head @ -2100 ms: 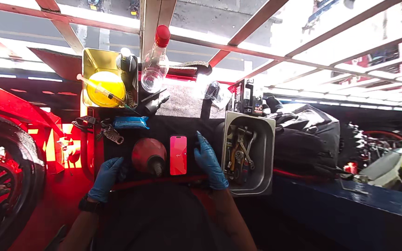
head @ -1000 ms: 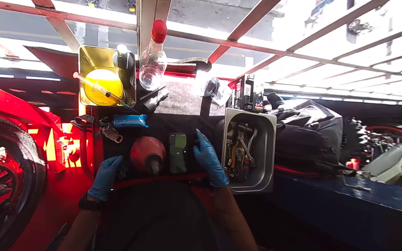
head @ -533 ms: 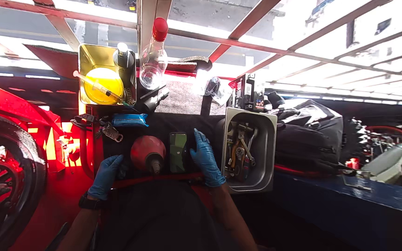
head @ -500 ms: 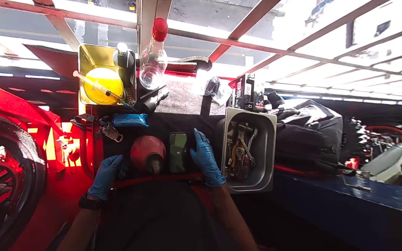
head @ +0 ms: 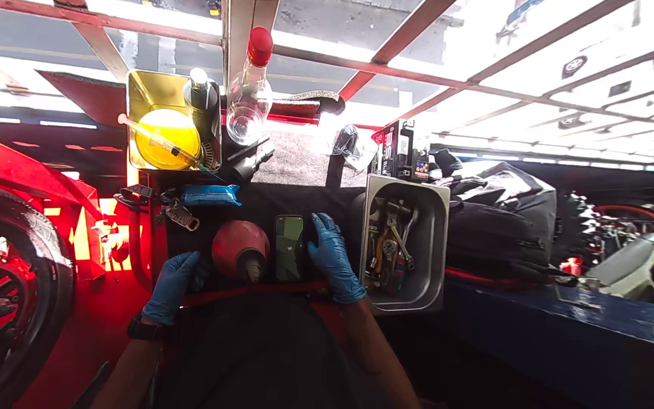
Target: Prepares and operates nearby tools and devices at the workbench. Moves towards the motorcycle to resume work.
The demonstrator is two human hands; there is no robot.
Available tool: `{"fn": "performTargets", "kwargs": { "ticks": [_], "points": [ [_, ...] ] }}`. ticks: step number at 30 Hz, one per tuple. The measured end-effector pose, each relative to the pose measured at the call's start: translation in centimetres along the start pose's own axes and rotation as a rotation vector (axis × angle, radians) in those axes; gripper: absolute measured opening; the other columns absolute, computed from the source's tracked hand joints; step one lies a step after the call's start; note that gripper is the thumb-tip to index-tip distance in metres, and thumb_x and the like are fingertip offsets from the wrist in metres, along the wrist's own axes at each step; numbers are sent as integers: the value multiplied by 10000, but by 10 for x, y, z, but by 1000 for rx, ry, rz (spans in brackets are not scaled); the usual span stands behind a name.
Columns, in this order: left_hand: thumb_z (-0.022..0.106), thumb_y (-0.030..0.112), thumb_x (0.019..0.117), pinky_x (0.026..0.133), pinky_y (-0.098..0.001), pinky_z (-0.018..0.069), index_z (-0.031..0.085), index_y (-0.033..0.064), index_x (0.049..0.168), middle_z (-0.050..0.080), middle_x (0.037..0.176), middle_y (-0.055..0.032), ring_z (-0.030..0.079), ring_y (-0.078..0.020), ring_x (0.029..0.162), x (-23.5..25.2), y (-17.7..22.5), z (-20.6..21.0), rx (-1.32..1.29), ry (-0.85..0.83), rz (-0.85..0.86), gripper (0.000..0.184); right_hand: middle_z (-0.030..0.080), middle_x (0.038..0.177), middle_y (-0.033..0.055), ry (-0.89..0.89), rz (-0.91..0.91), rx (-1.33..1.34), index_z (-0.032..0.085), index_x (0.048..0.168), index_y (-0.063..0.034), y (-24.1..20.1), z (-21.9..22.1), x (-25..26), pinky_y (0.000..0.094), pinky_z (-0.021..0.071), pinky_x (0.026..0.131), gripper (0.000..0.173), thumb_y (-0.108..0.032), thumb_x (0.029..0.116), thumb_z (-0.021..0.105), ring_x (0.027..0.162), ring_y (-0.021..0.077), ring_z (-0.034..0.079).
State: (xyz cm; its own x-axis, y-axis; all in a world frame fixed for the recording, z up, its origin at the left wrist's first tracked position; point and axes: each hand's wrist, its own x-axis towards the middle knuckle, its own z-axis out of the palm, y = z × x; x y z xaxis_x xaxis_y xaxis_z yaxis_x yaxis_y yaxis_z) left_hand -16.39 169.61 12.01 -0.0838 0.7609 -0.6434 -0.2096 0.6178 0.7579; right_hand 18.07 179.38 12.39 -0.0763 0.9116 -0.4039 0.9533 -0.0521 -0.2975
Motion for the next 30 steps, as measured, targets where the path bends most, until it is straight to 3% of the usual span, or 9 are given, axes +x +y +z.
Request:
{"fn": "performTargets", "kwargs": {
  "ticks": [30],
  "points": [
    [400,126,1095,468,-205,529,665,59,849,673,632,17,605,-59,484,-1,0,1,-1,1,8,368,409,1610,149,-12,17,-24,463,1548,-103,-1,0,1,576,440,1060,747,-69,838,693,1385,394,481]
  ]
}}
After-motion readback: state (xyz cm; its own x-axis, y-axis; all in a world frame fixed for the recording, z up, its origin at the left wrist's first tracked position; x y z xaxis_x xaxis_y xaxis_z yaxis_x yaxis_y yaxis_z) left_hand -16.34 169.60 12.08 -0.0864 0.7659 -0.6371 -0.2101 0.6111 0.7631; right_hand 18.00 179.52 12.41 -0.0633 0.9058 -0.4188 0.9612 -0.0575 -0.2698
